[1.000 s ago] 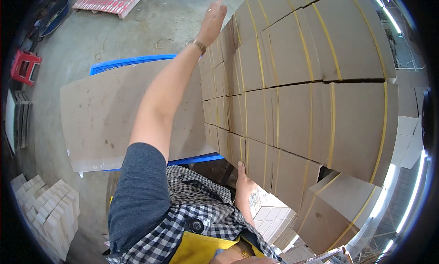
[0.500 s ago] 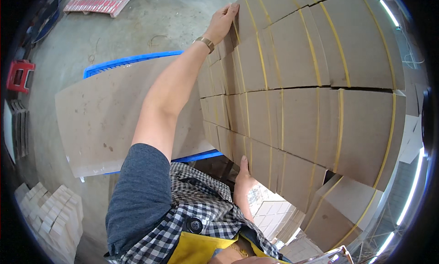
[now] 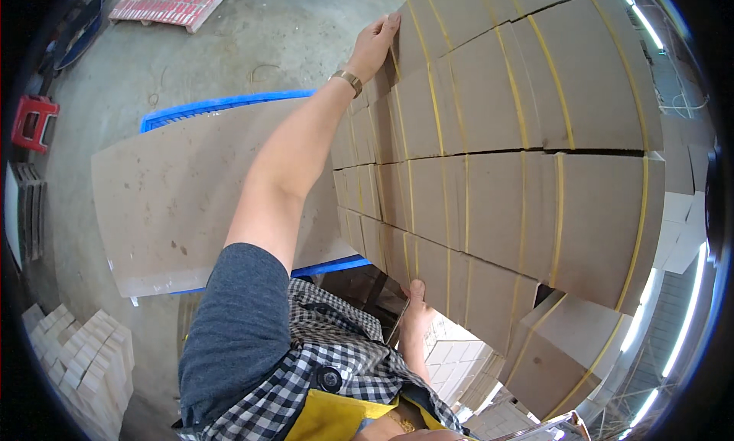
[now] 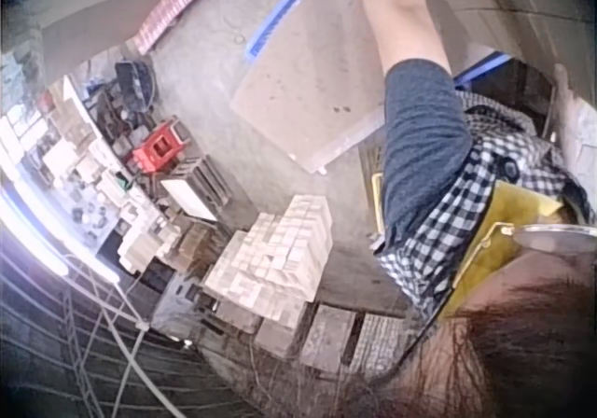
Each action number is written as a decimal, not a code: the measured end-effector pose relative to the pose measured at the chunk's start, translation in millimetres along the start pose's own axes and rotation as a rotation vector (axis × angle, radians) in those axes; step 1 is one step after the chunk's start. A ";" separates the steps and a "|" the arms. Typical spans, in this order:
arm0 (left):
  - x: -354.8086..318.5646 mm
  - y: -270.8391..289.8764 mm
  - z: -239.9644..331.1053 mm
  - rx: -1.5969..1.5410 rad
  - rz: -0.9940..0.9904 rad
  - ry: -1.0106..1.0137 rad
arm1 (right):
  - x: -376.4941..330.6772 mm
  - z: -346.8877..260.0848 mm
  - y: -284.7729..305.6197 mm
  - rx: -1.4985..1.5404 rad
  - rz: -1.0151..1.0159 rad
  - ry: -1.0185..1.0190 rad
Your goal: The recorder assembles small cardboard boxes by folding pieces, applying glue from a bottle, securing them with rubber bands, and then stacks the completed boxes into larger grid containers.
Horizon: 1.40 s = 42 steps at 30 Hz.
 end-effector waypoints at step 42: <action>-103.5 -29.4 75.5 0.261 0.204 -0.205 | -27.1 -37.7 72.7 0.164 -0.062 0.150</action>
Point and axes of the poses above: each hand's wrist, its own x-axis towards the middle knuckle, its own y-axis out of the back of the hand, z = x × y, the point moved 7 cm from there along x, towards the middle knuckle, and after that the axes turned 10 degrees about -z, right-handed, at the moved point
